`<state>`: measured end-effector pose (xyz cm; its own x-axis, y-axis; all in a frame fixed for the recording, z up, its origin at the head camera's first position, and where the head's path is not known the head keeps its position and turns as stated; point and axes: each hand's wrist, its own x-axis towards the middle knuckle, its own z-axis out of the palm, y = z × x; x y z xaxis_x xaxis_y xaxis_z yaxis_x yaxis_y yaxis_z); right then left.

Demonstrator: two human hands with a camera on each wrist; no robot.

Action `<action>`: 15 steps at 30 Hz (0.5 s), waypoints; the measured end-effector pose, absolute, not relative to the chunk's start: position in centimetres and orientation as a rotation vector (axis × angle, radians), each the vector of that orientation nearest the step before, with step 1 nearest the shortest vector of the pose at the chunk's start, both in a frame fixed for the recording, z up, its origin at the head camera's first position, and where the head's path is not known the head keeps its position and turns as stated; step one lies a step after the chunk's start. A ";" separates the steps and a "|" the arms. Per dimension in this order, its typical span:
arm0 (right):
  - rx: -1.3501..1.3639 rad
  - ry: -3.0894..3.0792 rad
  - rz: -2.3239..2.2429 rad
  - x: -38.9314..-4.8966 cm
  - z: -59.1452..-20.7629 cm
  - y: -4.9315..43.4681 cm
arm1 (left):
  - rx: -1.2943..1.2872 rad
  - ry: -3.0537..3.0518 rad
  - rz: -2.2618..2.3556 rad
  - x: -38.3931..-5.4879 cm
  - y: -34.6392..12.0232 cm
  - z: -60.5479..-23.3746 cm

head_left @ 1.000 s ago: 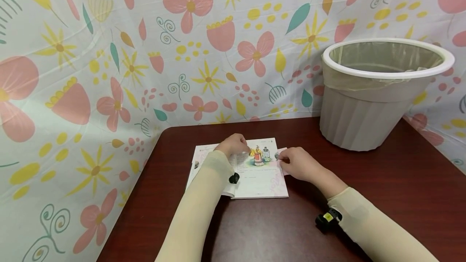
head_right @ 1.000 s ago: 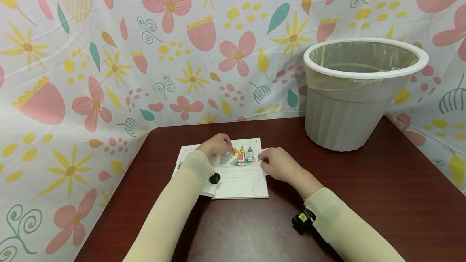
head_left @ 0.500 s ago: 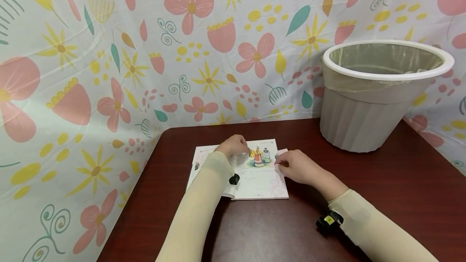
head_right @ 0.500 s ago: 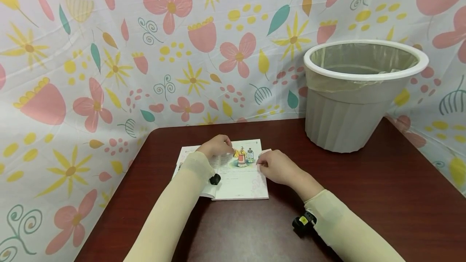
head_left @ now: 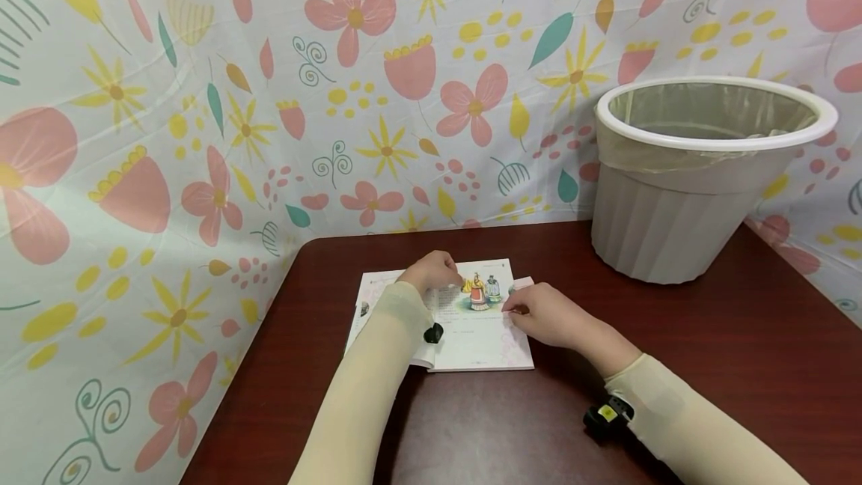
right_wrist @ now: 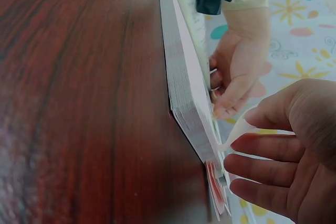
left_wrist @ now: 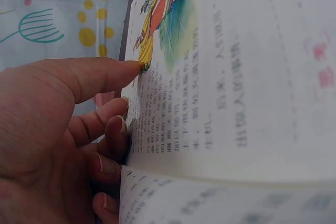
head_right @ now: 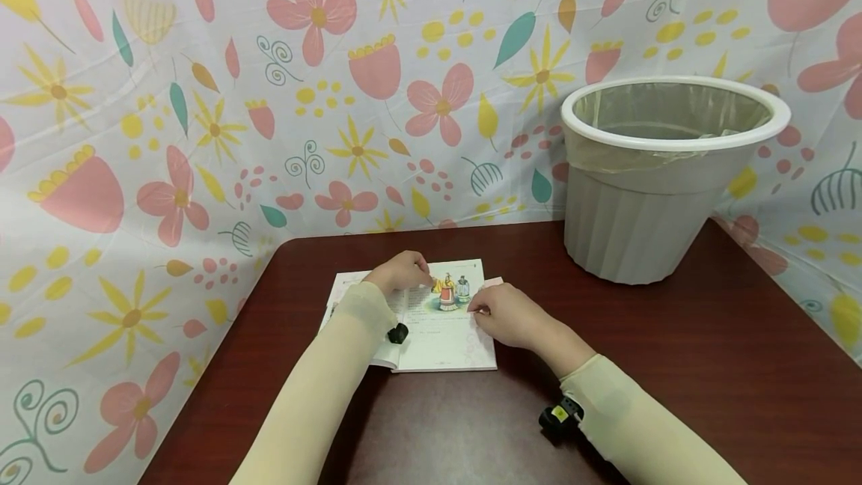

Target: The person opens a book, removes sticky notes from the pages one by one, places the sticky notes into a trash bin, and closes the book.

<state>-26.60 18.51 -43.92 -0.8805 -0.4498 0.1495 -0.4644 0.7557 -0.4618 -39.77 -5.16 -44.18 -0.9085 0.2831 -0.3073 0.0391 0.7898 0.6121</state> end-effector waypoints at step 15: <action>0.887 -2.856 0.798 -26.4 -44.1 18.3 | 0.261 2.604 0.864 -39.9 -5.3 -44.4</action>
<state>-26.41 18.35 -44.14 -0.8347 -0.5167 0.1906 -0.5407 0.7029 -0.4622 -39.87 -5.25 -44.37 -0.9092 0.2902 -0.2985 0.0540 0.7932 0.6066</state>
